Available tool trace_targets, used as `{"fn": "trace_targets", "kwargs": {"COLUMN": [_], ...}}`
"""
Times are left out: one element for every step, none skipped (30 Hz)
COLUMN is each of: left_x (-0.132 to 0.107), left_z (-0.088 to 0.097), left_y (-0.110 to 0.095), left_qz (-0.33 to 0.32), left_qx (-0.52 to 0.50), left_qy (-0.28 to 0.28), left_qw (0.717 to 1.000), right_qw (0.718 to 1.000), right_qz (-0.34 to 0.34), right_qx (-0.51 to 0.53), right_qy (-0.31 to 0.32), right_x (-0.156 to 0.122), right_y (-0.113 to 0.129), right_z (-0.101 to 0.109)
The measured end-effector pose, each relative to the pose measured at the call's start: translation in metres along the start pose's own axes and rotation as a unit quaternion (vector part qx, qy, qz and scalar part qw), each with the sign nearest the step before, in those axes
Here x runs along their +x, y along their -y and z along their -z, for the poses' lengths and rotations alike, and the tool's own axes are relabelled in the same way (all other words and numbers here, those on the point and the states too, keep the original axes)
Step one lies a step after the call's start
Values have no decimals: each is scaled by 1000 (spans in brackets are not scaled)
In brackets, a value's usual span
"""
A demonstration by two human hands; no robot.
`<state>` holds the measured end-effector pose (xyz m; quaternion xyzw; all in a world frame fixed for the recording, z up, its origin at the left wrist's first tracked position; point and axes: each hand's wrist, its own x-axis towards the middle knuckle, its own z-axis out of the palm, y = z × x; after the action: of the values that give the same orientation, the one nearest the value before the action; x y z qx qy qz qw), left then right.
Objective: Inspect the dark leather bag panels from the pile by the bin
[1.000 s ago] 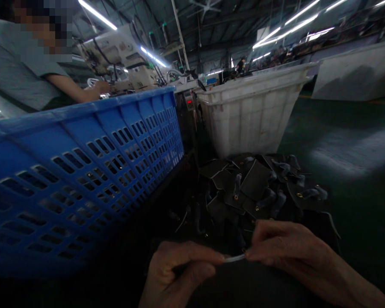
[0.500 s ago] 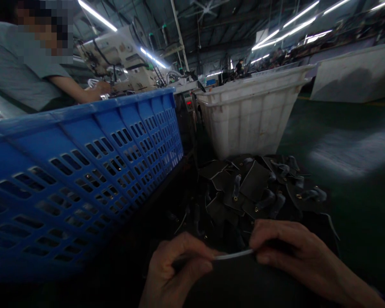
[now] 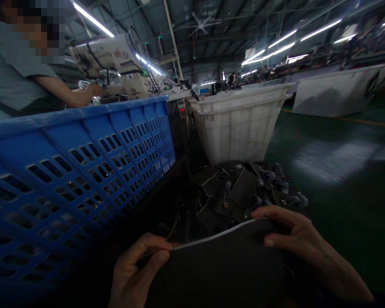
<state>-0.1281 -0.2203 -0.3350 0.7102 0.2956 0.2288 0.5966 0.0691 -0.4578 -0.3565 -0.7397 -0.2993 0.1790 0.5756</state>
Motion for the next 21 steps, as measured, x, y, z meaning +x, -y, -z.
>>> {"fn": "trace_targets", "kwargs": {"left_x": [1, 2, 2, 3, 4, 5, 5, 6, 6, 6, 6, 6, 7, 8, 9, 11, 14, 17, 20, 24, 27], "left_z": [0, 1, 1, 1, 1, 1, 1, 1, 0, 0, -2, -4, -6, -11, -16, -23, -31, -41, -50, -59, -67], "left_y": [1, 1, 2, 2, 2, 3, 3, 3, 3, 3, 2, 2, 1, 1, 1, 2, 3, 6, 10, 15, 21], "left_qz": [0, 1, 0, -2, -5, -5, -2, 2, 4, 5, 0, -8, -17, -22, -28, -36, -44, -52, -59, -61, -52], "left_qx": [-3, -3, 0, 6, 11, 12, 9, 4, 0, -5, -10, -13, -12, -9, -1, 12, 26, 39, 51, 59, 61], "left_qy": [-1, -3, -6, -10, -11, -14, -14, -13, -13, -18, -25, -36, -46, -52, -49, -35, -10, 28, 73, 122, 170], "left_qw": [1000, 1000, 1000, 1000, 1000, 1000, 1000, 1000, 1000, 1000, 1000, 999, 999, 998, 998, 999, 999, 997, 994, 989, 982], "right_qw": [1000, 999, 998, 998, 997, 997, 996, 996, 997, 997, 997, 998, 999, 999, 996, 988, 975, 961, 951, 946, 944], "right_qz": [-10, -19, -26, -33, -38, -41, -42, -42, -41, -39, -36, -30, -18, 5, 39, 78, 116, 145, 160, 160, 149], "right_qx": [18, 34, 46, 55, 63, 67, 68, 68, 67, 65, 60, 49, 26, -11, -60, -114, -166, -206, -227, -231, -222], "right_qy": [5, 11, 17, 22, 25, 27, 27, 26, 26, 27, 28, 30, 36, 46, 58, 74, 93, 114, 137, 163, 191], "right_x": [0, 1, 1, 1, 1, 1, 1, 1, 1, 1, 2, 3, 5, 7, 9, 12, 14, 16, 18, 19, 20], "right_y": [-2, -3, -4, -4, -4, -4, -3, -3, -3, -3, -3, -4, -5, -5, -6, -7, -9, -12, -16, -22, -31], "right_z": [-1, -2, -3, -4, -5, -5, -5, -5, -5, -4, -3, -3, -3, -4, -6, -10, -15, -21, -28, -34, -39]}}
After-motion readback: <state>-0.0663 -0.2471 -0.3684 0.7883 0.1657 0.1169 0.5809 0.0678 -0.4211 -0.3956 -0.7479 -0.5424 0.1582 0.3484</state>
